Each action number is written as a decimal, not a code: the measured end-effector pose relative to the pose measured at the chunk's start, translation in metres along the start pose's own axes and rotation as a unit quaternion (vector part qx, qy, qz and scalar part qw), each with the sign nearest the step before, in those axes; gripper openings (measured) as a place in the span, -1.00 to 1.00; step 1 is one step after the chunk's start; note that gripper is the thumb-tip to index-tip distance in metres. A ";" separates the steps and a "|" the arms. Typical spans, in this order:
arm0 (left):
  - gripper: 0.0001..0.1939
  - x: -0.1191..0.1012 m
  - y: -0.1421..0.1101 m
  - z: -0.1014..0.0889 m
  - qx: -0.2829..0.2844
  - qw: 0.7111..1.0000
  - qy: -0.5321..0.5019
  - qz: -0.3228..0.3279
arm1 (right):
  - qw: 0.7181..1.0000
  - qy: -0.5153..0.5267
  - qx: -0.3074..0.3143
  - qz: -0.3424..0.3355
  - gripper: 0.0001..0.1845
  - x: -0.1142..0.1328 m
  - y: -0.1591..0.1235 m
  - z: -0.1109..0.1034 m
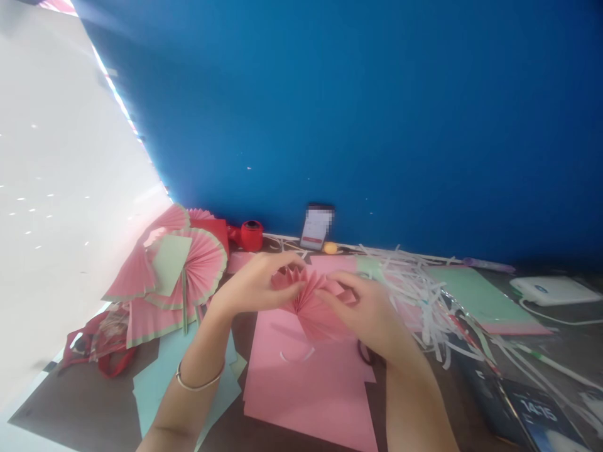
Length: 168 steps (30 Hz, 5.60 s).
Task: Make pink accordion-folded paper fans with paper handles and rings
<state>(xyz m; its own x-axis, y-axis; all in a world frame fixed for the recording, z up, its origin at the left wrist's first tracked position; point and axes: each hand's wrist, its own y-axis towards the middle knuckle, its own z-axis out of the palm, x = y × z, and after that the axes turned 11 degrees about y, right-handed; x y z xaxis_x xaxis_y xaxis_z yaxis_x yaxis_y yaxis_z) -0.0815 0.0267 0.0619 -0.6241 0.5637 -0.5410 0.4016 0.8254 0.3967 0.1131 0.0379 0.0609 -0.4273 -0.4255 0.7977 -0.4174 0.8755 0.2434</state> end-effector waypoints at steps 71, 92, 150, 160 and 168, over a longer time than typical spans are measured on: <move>-0.78 0.011 -0.002 -0.006 0.005 0.998 0.047 0.048 | 0.979 0.117 0.166 0.007 -0.64 0.001 -0.007 -0.019; -0.73 0.014 -0.004 -0.010 -0.145 0.958 0.122 0.214 | 0.964 -0.050 0.018 -0.261 -0.87 -0.004 -0.005 -0.007; -0.56 0.030 -0.002 -0.009 -0.092 0.984 -0.039 0.145 | 0.964 -0.126 0.048 -0.228 -0.84 -0.010 -0.003 -0.007; -0.70 0.040 -0.003 -0.009 -0.086 0.973 -0.151 0.148 | 0.979 -0.063 0.049 -0.187 -0.83 -0.013 -0.006 -0.016; -0.73 0.040 -0.003 -0.009 -0.072 0.974 -0.162 0.145 | 0.974 -0.055 0.061 -0.212 -0.86 -0.010 -0.008 -0.018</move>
<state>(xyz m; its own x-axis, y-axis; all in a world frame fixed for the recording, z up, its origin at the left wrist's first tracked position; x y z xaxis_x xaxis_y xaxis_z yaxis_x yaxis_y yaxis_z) -0.1132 0.0468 0.0457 -0.2455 0.7712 -0.5873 0.4172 0.6309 0.6541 0.1352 0.0390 0.0608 -0.2766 -0.7710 0.5736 -0.6651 0.5844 0.4649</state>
